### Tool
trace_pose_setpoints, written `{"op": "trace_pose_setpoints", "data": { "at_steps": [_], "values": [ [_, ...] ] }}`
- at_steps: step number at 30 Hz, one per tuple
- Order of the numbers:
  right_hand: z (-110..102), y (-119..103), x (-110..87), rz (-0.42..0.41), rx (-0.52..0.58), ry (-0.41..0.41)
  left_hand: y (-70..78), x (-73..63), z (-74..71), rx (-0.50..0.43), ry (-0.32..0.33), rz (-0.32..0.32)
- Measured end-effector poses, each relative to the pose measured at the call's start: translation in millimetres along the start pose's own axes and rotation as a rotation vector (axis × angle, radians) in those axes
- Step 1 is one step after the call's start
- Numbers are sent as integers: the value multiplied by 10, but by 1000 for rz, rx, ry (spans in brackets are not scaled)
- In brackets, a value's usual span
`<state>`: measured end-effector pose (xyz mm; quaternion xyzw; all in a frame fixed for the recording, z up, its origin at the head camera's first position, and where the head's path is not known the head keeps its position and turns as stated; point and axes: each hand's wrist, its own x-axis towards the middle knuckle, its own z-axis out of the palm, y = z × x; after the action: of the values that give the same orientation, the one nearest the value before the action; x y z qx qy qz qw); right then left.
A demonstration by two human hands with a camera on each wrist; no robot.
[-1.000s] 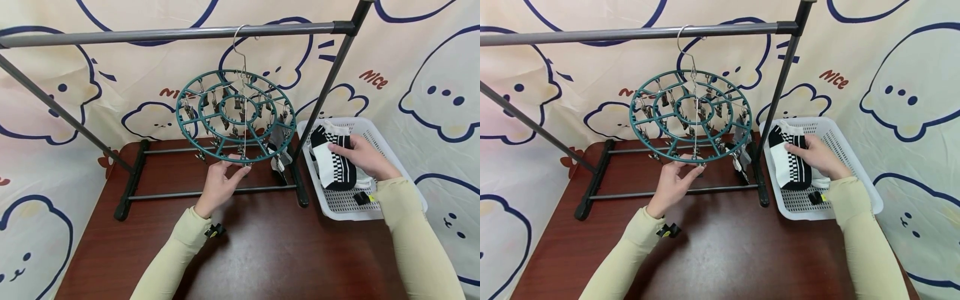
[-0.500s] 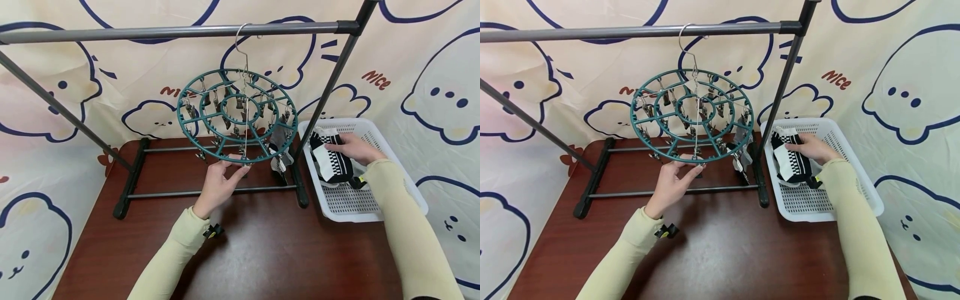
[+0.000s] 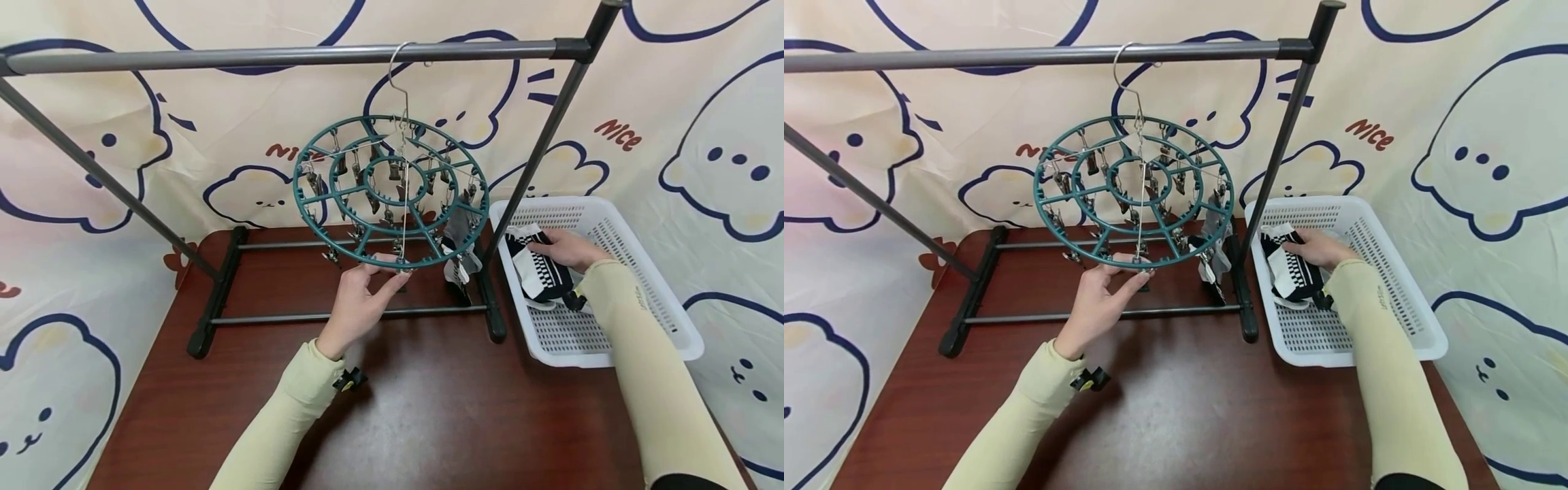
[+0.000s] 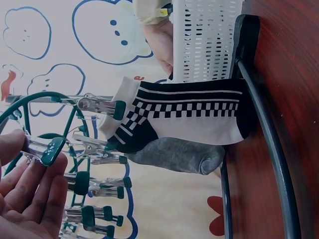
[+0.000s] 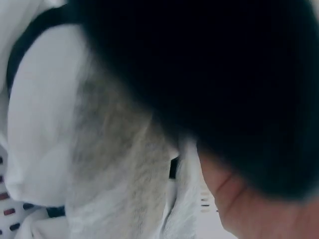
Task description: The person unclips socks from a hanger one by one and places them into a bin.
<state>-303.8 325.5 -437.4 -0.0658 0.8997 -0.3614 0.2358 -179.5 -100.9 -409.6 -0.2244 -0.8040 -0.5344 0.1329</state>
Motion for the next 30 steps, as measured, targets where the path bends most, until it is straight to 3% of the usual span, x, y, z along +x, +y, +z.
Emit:
{"op": "trace_pose_setpoints", "data": {
  "at_steps": [15, 30],
  "values": [
    [7, 74, 29, 47, -56, 25, 3, -1, -14, -10, 4, -21],
    [63, -11, 42, 87, -238, 82, -13, -7, -10, -28, 5, -20]
  ]
}}
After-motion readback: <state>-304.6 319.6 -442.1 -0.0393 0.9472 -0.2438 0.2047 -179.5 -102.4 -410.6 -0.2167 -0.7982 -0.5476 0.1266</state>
